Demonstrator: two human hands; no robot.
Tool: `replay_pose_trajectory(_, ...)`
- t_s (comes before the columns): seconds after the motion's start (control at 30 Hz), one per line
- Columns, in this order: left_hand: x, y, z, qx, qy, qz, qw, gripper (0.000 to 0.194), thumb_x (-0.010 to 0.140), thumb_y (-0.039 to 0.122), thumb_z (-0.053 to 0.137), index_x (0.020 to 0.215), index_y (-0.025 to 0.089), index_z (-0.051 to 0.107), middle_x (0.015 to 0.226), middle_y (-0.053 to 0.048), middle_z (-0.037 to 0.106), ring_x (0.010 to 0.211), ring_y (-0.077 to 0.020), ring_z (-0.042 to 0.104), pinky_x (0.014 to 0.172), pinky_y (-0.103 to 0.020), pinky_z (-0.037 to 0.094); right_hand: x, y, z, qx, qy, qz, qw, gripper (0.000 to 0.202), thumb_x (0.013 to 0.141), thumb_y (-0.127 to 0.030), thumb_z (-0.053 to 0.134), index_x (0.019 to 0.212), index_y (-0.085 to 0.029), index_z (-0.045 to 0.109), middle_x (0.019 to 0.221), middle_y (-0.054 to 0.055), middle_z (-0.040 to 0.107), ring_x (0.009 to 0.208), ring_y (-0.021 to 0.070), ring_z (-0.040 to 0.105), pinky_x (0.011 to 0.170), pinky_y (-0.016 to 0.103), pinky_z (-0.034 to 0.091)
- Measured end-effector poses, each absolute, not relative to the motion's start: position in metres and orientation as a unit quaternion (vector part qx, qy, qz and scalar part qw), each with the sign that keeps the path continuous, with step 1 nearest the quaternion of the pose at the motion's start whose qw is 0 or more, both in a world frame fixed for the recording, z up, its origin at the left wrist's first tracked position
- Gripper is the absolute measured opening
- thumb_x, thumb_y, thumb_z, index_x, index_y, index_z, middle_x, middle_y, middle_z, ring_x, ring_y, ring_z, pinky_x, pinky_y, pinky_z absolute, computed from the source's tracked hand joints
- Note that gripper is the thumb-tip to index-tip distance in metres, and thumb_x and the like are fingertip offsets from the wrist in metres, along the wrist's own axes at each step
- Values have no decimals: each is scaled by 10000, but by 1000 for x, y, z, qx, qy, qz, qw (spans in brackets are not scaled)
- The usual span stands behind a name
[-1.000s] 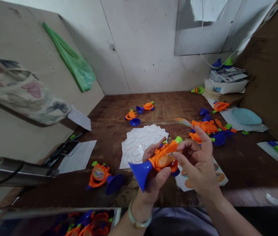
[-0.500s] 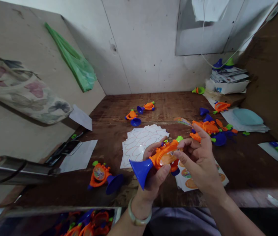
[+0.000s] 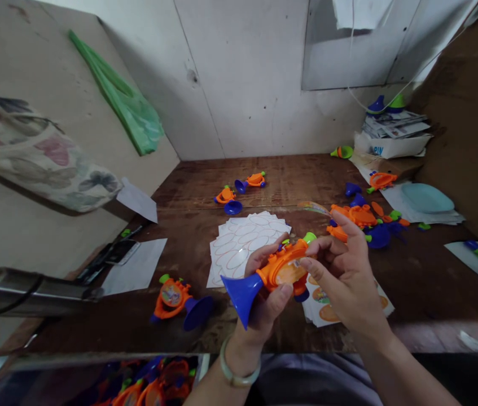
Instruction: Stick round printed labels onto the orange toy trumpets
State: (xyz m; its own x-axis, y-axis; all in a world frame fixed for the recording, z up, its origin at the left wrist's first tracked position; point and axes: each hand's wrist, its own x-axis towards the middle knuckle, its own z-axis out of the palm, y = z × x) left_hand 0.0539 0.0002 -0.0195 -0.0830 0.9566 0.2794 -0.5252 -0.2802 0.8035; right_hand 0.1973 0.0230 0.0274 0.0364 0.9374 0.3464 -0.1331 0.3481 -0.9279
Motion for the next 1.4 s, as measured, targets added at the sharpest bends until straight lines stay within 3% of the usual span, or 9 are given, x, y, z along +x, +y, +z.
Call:
replay_pose_trajectory(0.17,54,1,-20,401,267,690,540,539,866,436,922,1351,337,710,1558,-89,687,1347,-335,729,1109,-455,618,198,22,30,-371,-551,419,619,724,958,-195,824,1548,-415,468,933,-56,689,822,146,752,711,269,693)
replay_pose_trajectory(0.47,56,0,-12,399,262,690,544,525,859,447,932,1333,368,721,1568,-84,679,1375,-366,709,1177,-550,569,196,19,34,-359,-575,370,635,732,948,-72,777,1505,-455,496,958,-62,702,871,152,762,767,299,709)
replay_pose_trajectory(1.23,60,3,-11,395,299,691,526,394,909,433,872,1269,356,731,1540,-64,704,1423,-359,675,1221,-595,530,192,19,30,-366,-583,342,639,668,971,-111,765,1491,-423,487,936,-53,699,833,162,757,694,307,681)
replay_pose_trajectory(1.33,60,2,-13,388,322,701,505,406,901,437,884,1265,343,730,1494,-68,731,1392,-344,692,1215,-570,528,188,17,28,-379,-584,297,653,647,984,-135,750,1500,-415,478,940,-39,701,818,189,742,694,361,664)
replay_pose_trajectory(1.4,61,1,-14,387,324,707,494,410,905,428,884,1275,348,727,1482,-61,739,1376,-330,702,1199,-541,537,186,17,25,-399,-588,256,655,635,977,-154,757,1496,-402,489,934,-32,704,854,220,748,786,439,665)
